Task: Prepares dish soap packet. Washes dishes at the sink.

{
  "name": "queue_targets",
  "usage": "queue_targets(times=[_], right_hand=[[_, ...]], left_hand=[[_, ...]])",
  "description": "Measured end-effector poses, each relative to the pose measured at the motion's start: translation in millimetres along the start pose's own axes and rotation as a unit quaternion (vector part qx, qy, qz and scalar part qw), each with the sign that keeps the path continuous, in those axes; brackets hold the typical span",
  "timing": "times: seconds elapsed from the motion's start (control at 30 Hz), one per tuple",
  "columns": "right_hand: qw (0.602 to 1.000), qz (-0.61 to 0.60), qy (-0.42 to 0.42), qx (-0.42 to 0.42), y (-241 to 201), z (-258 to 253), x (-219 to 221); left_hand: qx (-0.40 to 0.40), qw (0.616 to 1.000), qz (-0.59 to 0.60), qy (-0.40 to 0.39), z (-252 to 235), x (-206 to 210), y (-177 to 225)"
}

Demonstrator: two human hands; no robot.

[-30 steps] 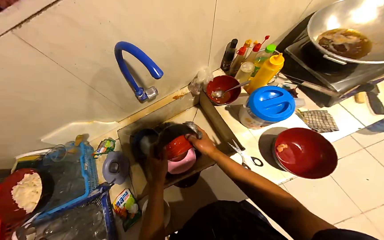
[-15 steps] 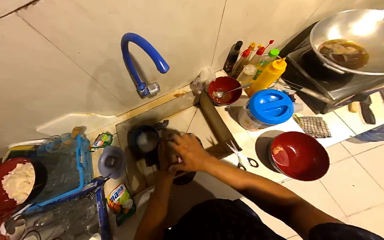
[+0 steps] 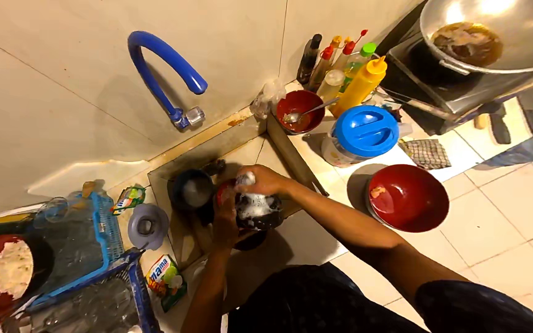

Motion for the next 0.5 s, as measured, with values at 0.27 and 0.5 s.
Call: queue_targets(times=[0.27,0.5], right_hand=[[0.971,0.193,0.138,-0.015,-27.6,22.2,40.6],[0.953,0.025,0.294,0.067,26.7,31.6,28.2]], left_hand=[[-0.181,0.980,0.037,-0.079,-14.8,11.0,22.8],[-0.256,0.958,0.078,-0.105,-39.6,35.6,10.8]])
Point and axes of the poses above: each hand's wrist, its own z-axis away from the middle knuckle, its own x-axis out of the palm, y = z × x, the point moved 2 cm from there along -z, towards the middle knuckle, and after that the axes turned 2 degrees about -x, right-handed, at the moved point
